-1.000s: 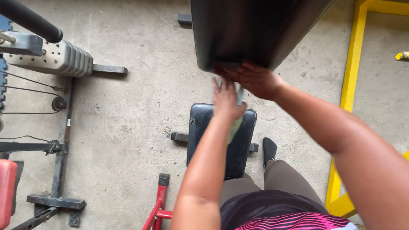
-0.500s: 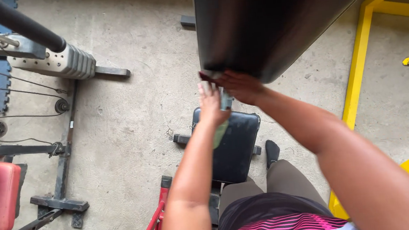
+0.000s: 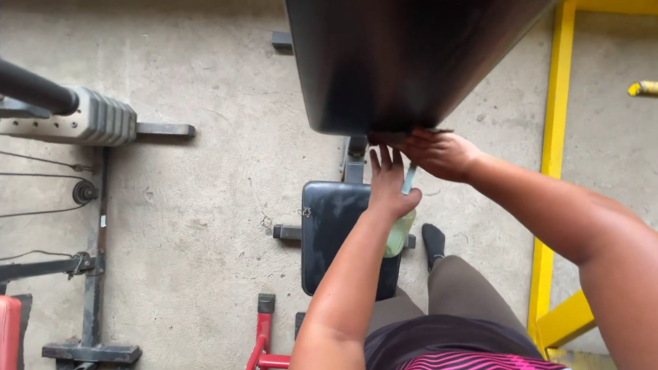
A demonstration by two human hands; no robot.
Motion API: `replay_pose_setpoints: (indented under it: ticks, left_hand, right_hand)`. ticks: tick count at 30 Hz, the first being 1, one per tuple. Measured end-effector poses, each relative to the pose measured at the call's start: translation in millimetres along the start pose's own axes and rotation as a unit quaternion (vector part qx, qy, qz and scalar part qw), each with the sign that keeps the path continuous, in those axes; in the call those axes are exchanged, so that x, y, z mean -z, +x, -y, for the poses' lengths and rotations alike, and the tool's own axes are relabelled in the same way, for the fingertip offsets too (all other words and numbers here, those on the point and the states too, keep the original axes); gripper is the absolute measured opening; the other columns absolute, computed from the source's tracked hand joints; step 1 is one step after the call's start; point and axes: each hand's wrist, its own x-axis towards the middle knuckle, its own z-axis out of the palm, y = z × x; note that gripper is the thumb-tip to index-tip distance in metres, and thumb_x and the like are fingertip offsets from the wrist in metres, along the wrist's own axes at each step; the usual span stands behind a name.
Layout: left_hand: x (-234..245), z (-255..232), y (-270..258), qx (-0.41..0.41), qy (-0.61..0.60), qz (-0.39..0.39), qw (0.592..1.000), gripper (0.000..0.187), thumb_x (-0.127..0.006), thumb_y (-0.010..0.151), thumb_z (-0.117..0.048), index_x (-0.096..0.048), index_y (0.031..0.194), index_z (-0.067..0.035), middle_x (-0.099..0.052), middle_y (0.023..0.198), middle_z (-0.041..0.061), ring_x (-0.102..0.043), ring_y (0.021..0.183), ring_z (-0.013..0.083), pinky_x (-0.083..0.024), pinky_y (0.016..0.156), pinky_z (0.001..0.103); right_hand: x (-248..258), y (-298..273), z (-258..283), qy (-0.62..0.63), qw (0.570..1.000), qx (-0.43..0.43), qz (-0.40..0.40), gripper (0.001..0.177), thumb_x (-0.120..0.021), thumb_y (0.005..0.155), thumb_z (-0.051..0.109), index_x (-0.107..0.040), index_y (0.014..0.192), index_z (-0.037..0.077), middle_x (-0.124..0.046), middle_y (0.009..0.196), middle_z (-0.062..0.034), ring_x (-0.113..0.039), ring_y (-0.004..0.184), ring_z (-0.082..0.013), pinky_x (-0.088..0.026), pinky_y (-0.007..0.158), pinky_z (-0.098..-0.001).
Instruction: The recorder is cleaning various pieces of weight training equipment in a gym using a spray bottle and a cloth.
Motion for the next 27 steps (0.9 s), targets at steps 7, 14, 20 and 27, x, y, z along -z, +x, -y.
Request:
replay_pose_setpoints:
  ticks: [7,14,20,27]
  left_hand:
    - [50.7,63.8,-13.4,0.038,0.055,-0.032,0.997,0.106,-0.077,0.070,-0.038,-0.027,0.153,0.003,-0.013,0.165,0.031,-0.003,0.154,0.0543,-0.013,0.128,0.055]
    - [132.9,69.2,-25.6,0.083,0.024,-0.059,0.994,0.108,-0.078,0.068,-0.025,-0.024,0.158,0.000,-0.012,0.169,0.023,-0.001,0.155,0.0524,-0.023,0.119,0.058]
    - [133.4,-3.3,-17.2,-0.115,-0.018,-0.230,0.966,0.101,-0.075,0.072,-0.023,-0.028,0.157,0.001,-0.010,0.171,0.029,-0.002,0.160,0.0526,-0.020,0.130,0.060]
    - [112.1,-45.1,-5.4,-0.151,0.008,-0.248,0.957,0.110,-0.078,0.072,-0.029,-0.020,0.162,-0.001,-0.010,0.170,0.027,-0.005,0.159,0.0495,-0.017,0.127,0.062]
  right_hand:
    - [-37.3,84.6,35.4,0.112,0.992,-0.012,-0.051,0.046,-0.050,0.099,0.022,-0.057,0.142,0.009,-0.052,0.155,-0.0028,-0.040,0.148,-0.0164,-0.022,0.128,-0.0353]
    - [5.4,161.8,41.5,0.147,0.989,-0.023,-0.016,0.054,-0.047,0.098,0.021,-0.048,0.150,0.008,-0.042,0.162,-0.0030,-0.032,0.151,-0.0155,-0.017,0.127,-0.0325]
    - [104.5,98.2,-39.4,-0.051,0.988,-0.076,-0.121,0.055,-0.043,0.105,0.030,-0.046,0.159,0.017,-0.034,0.169,0.0047,-0.021,0.157,-0.0109,-0.010,0.131,-0.0340]
    - [106.1,49.9,-44.1,0.024,0.973,-0.164,-0.162,0.054,-0.057,0.100,0.024,-0.057,0.153,0.015,-0.041,0.166,-0.0018,-0.031,0.155,-0.0190,-0.021,0.127,-0.0435]
